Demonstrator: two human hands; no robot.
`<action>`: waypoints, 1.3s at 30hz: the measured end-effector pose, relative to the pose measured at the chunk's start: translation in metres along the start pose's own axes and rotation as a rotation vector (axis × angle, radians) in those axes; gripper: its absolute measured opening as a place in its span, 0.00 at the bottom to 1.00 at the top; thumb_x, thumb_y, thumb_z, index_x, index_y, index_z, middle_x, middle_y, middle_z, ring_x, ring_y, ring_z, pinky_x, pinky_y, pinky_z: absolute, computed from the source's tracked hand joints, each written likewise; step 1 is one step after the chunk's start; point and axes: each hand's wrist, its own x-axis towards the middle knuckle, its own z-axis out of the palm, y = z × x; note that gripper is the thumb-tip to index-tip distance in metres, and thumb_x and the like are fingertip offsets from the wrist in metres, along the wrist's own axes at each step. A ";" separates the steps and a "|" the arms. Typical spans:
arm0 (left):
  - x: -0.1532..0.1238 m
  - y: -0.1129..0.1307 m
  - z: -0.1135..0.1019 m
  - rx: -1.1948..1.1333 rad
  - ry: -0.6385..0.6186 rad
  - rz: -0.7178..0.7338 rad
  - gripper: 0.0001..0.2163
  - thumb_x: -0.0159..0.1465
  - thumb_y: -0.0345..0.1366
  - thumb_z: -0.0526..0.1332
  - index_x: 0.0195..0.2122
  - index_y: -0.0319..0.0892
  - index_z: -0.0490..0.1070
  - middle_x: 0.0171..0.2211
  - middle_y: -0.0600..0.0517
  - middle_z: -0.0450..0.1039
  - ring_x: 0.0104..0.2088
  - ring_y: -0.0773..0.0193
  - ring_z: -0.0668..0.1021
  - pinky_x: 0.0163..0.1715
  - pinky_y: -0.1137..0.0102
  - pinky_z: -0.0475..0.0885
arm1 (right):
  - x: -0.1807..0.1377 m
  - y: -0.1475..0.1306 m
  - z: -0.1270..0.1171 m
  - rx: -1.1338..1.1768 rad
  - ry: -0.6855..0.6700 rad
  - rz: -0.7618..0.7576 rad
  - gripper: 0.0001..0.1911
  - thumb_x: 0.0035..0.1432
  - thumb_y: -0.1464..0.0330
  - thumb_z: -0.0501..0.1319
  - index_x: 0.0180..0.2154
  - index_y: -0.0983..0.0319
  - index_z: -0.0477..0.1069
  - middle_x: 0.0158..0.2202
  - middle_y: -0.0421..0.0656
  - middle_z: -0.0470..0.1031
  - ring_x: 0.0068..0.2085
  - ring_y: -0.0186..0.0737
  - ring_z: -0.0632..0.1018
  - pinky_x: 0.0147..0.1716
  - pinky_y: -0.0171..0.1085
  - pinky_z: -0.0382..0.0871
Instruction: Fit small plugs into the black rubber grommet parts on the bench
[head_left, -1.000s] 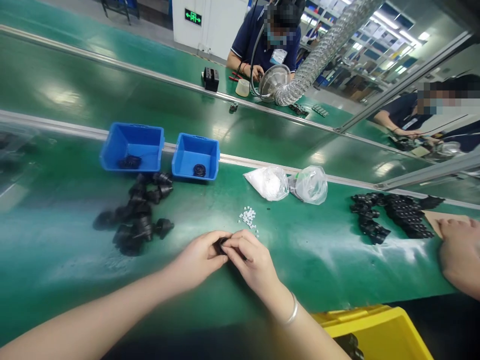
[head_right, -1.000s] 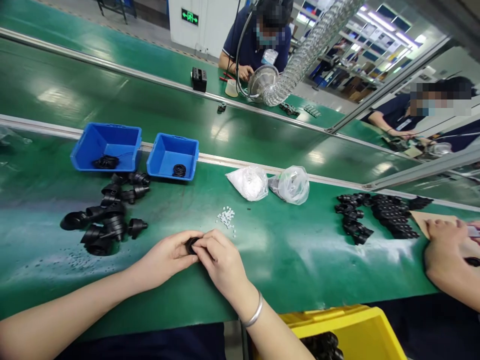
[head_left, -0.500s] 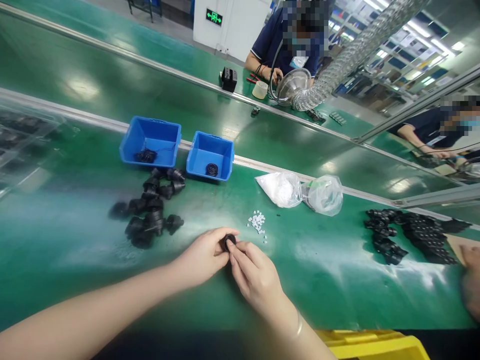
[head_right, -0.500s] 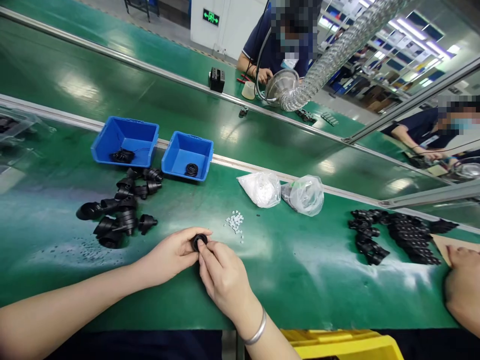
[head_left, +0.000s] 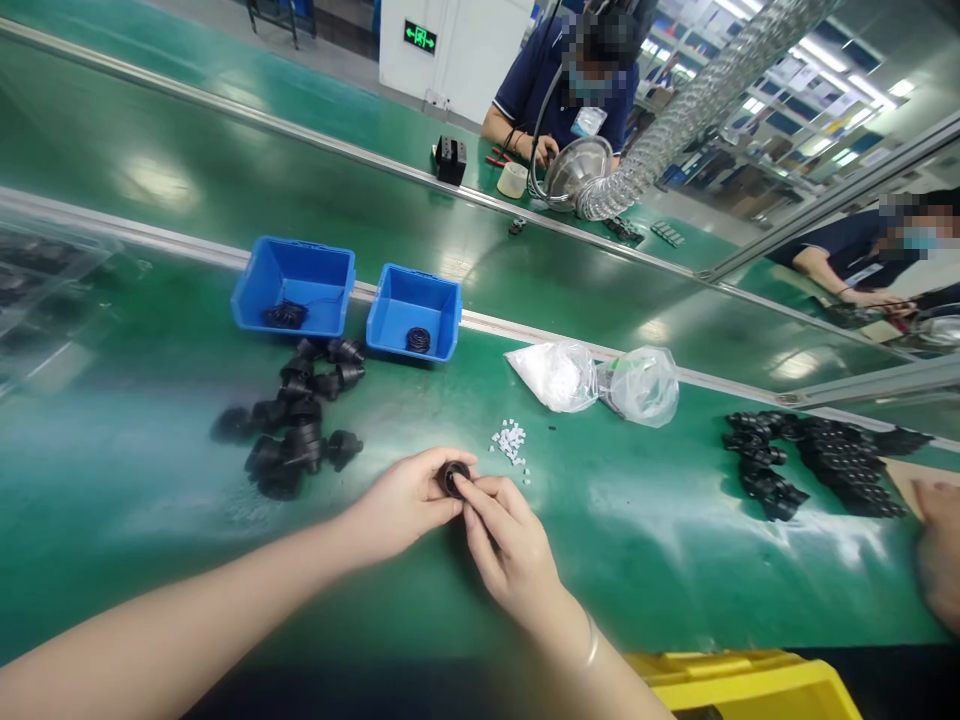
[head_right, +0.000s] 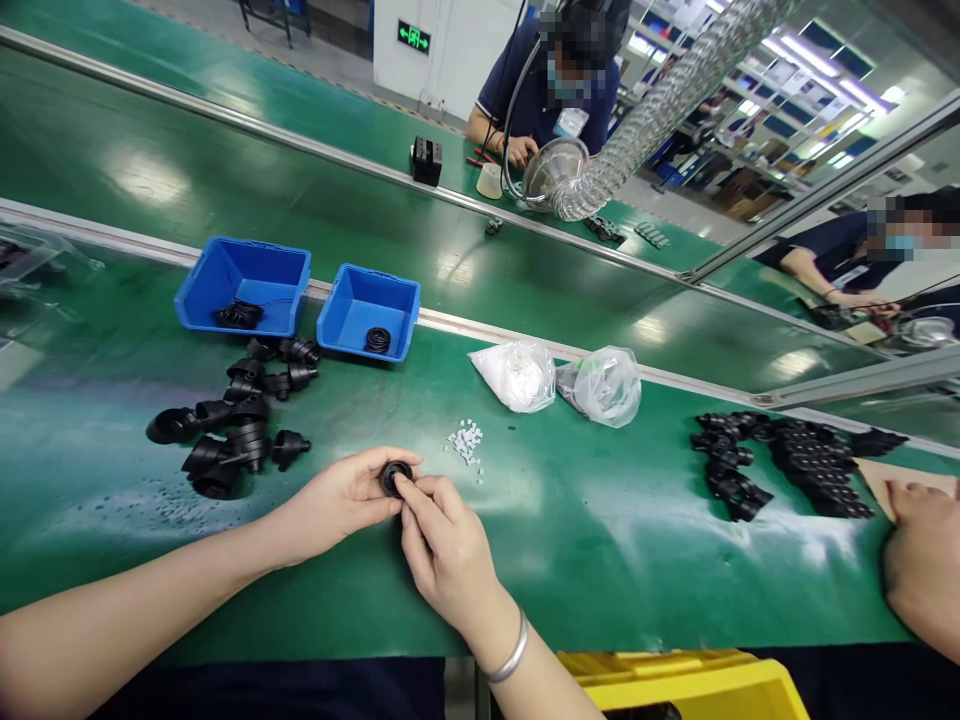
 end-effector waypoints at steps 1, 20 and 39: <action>0.000 0.000 0.000 0.008 -0.002 0.000 0.19 0.55 0.30 0.63 0.48 0.40 0.66 0.43 0.48 0.72 0.42 0.60 0.76 0.46 0.63 0.70 | 0.000 0.000 0.000 -0.022 -0.014 -0.008 0.28 0.62 0.78 0.52 0.62 0.57 0.57 0.46 0.50 0.68 0.49 0.43 0.73 0.44 0.42 0.74; 0.000 -0.002 -0.002 0.041 -0.005 -0.052 0.20 0.55 0.30 0.63 0.49 0.38 0.65 0.42 0.46 0.74 0.43 0.57 0.77 0.45 0.61 0.70 | -0.006 0.005 0.002 -0.436 -0.100 -0.157 0.34 0.61 0.77 0.52 0.67 0.62 0.44 0.44 0.52 0.72 0.47 0.49 0.74 0.41 0.46 0.75; -0.006 0.013 0.004 -0.096 -0.048 -0.079 0.15 0.66 0.38 0.56 0.52 0.40 0.66 0.53 0.43 0.68 0.51 0.54 0.76 0.54 0.57 0.69 | 0.000 0.005 -0.014 -0.156 0.282 -0.014 0.25 0.58 0.80 0.55 0.57 0.59 0.60 0.38 0.46 0.70 0.38 0.40 0.74 0.35 0.40 0.73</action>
